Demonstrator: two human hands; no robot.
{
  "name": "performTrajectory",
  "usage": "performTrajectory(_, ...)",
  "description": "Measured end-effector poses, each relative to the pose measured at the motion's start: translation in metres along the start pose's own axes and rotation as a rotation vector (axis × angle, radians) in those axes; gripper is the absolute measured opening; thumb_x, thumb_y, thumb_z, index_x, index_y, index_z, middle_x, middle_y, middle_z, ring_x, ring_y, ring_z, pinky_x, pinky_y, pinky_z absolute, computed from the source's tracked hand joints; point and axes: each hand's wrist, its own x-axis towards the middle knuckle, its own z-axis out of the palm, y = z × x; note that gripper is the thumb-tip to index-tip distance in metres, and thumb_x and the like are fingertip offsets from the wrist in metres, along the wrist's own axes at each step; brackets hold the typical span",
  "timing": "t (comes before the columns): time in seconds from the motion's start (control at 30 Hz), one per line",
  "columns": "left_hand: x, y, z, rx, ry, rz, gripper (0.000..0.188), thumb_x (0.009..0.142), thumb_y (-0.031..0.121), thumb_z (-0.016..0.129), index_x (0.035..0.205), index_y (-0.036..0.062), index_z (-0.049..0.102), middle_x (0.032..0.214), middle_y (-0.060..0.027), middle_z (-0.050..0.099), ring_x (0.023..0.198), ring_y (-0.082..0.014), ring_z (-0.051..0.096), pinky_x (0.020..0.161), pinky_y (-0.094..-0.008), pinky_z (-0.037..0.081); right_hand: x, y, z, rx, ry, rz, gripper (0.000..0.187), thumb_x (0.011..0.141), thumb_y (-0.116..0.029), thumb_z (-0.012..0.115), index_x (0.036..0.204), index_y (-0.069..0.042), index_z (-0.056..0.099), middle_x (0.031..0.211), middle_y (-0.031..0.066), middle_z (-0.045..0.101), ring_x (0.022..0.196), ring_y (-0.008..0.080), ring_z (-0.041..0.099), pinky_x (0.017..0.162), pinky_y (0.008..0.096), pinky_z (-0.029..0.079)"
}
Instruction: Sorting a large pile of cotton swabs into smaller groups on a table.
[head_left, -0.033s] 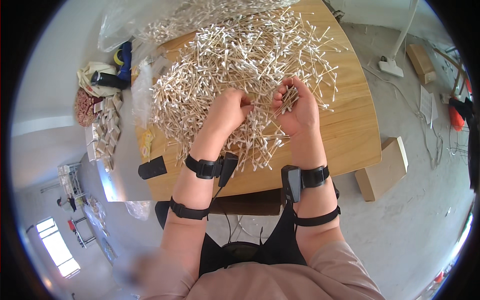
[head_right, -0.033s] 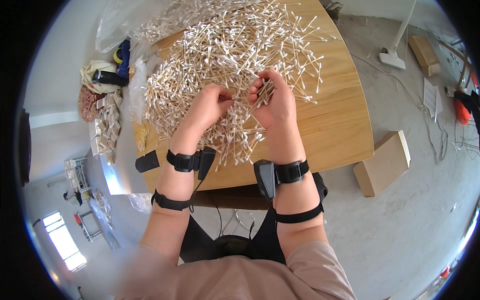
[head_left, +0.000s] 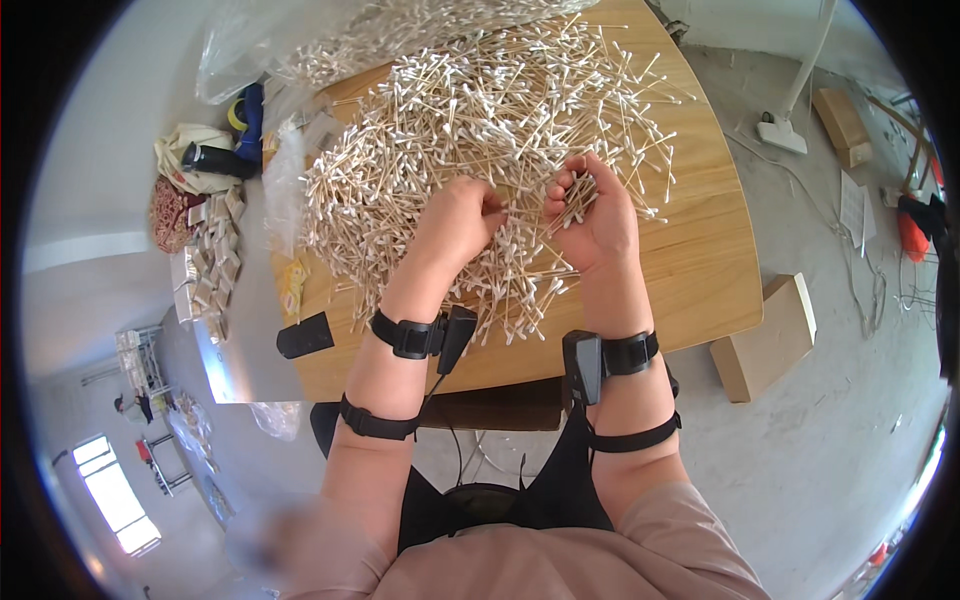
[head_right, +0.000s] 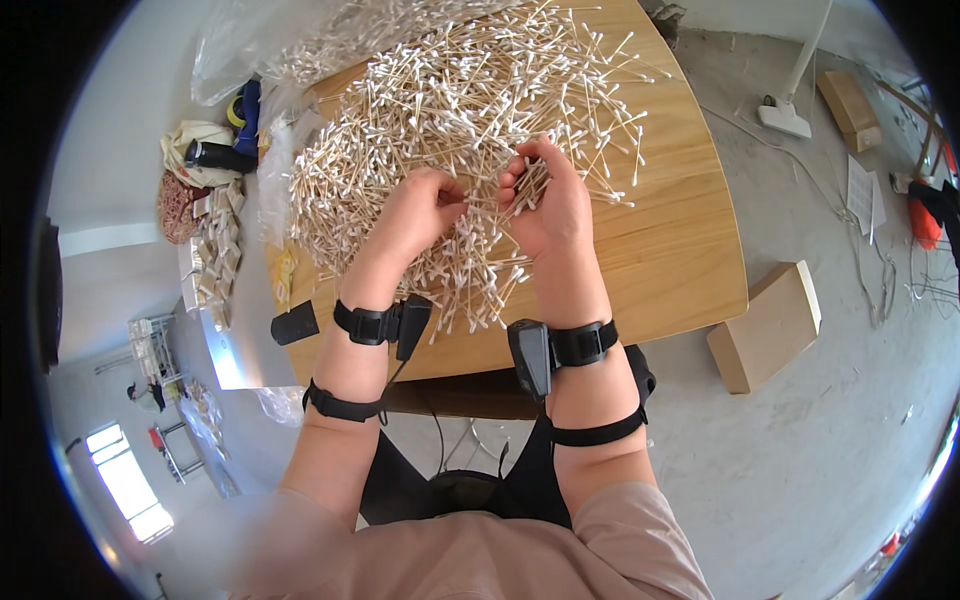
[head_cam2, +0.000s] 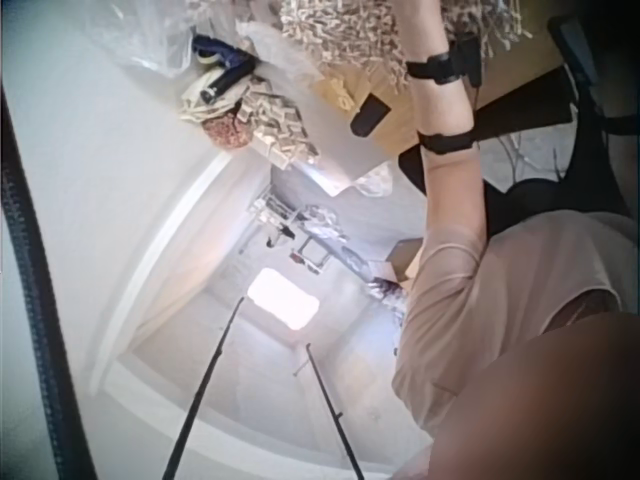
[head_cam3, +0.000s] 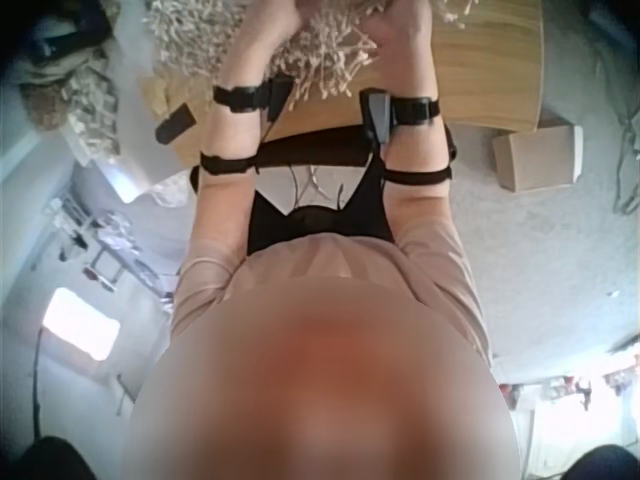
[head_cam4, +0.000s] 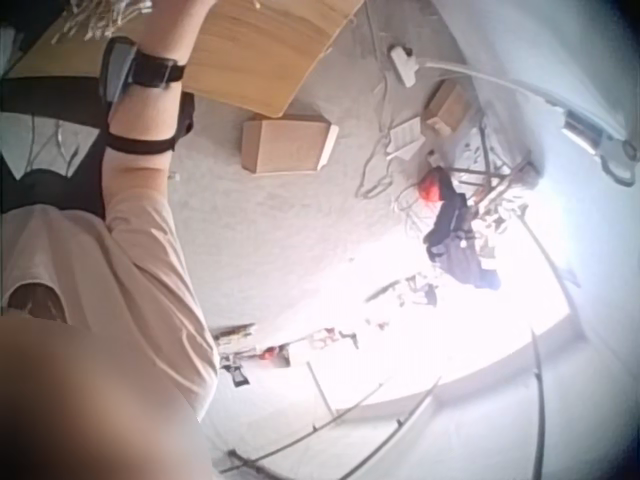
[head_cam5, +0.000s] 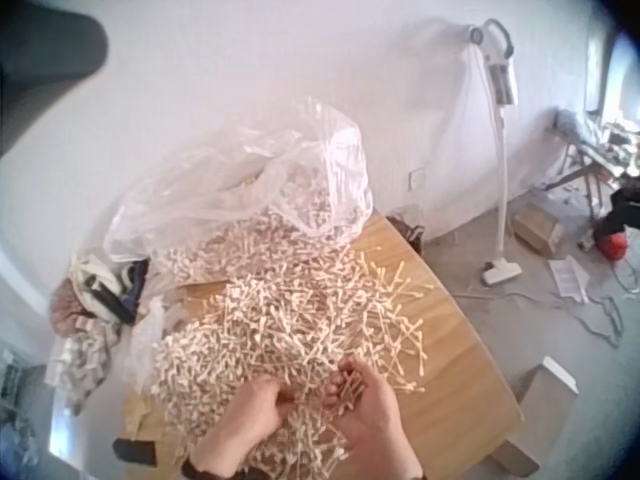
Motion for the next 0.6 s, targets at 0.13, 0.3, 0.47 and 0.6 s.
performTrajectory(0.13,0.001,-0.003,0.003,0.010,-0.006,0.010,0.020,0.078,0.013,0.073,0.091,-0.0004,0.067,0.090,-0.0161,0.065,0.085,-0.0285,0.065,0.075,-0.0375,0.051,-0.001,-0.001,0.000,-0.011,0.010,-0.013,0.023,0.097,-0.026,0.051,0.091,-0.004,0.052,0.072,0.0061,0.053,0.065,0.0189,0.053,0.055,0.0290,0.043)
performTrajectory(0.3,-0.012,0.009,-0.008,0.030,-0.025,-0.003,0.027,0.073,0.020,0.078,0.088,0.0000,0.066,0.090,-0.0150,0.062,0.084,-0.0305,0.063,0.076,-0.0375,0.050,-0.002,-0.002,0.000,-0.014,0.007,-0.017,0.022,0.097,-0.026,0.050,0.091,-0.004,0.052,0.073,0.0060,0.053,0.065,0.0188,0.053,0.055,0.0291,0.043)
performTrajectory(0.47,-0.019,0.016,-0.001,0.064,0.065,0.071,0.025,0.069,0.017,0.080,0.080,0.0000,0.066,0.086,-0.0148,0.062,0.085,-0.0324,0.062,0.076,-0.0400,0.050,-0.002,-0.001,0.000,-0.026,0.019,-0.028,0.023,0.097,-0.025,0.050,0.091,-0.004,0.052,0.073,0.0062,0.054,0.064,0.0188,0.053,0.055,0.0294,0.044)
performTrajectory(0.6,-0.010,0.007,0.000,0.104,-0.021,0.058,0.026,0.071,0.016,0.077,0.084,-0.0028,0.064,0.084,-0.0166,0.062,0.082,-0.0337,0.062,0.074,-0.0407,0.049,-0.003,0.000,0.002,-0.032,0.034,-0.035,0.023,0.097,-0.025,0.050,0.091,-0.003,0.052,0.073,0.0067,0.054,0.065,0.0192,0.053,0.055,0.0295,0.044)
